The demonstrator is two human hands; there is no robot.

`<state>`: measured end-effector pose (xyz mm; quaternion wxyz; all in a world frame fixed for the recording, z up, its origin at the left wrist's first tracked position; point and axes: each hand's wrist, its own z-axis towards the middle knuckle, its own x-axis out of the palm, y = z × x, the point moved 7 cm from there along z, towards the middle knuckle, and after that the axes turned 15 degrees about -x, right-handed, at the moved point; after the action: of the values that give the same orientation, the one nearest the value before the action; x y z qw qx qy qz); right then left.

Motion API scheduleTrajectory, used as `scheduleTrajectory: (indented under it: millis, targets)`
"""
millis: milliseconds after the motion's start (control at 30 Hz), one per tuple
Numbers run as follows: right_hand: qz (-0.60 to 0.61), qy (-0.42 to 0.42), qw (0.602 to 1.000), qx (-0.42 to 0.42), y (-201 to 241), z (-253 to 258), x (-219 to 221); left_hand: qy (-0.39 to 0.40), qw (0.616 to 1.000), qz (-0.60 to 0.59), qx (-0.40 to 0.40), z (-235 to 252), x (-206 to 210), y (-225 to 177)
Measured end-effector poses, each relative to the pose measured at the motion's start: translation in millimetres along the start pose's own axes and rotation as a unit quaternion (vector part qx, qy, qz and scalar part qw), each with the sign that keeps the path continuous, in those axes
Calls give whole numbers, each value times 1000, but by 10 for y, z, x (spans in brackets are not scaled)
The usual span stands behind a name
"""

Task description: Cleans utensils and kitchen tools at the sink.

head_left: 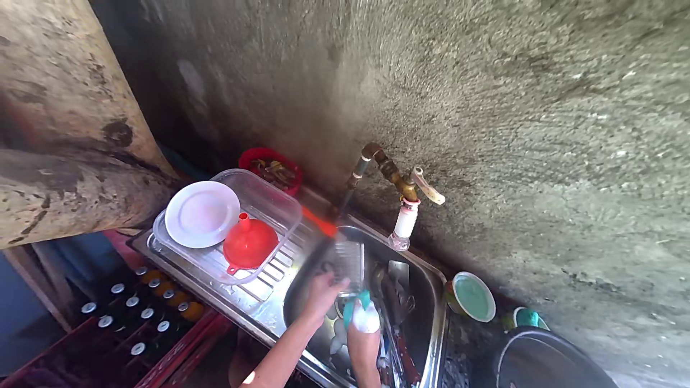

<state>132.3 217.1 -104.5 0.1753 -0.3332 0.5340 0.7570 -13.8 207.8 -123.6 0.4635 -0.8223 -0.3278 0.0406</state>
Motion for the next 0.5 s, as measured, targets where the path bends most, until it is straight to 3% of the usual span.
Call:
scheduleTrajectory:
  millis: [167, 300, 367, 433, 467, 500]
  targets:
    - [10, 34, 999, 29, -61, 65, 35, -10, 1000, 10, -18, 30, -34, 23]
    - [222, 22, 969, 109, -253, 1, 35, -4, 999, -21, -37, 74, -48, 120]
    - [428, 66, 882, 185, -287, -117, 123, 7, 995, -66, -81, 125, -78, 183]
    - [647, 136, 715, 225, -223, -220, 218, 14, 988, -104, -116, 151, -77, 238]
    - [683, 148, 675, 237, -208, -261, 235, 16, 987, -109, -118, 146, -66, 254]
    - [673, 143, 685, 240, -219, -287, 234, 17, 987, -108, -114, 143, -54, 268]
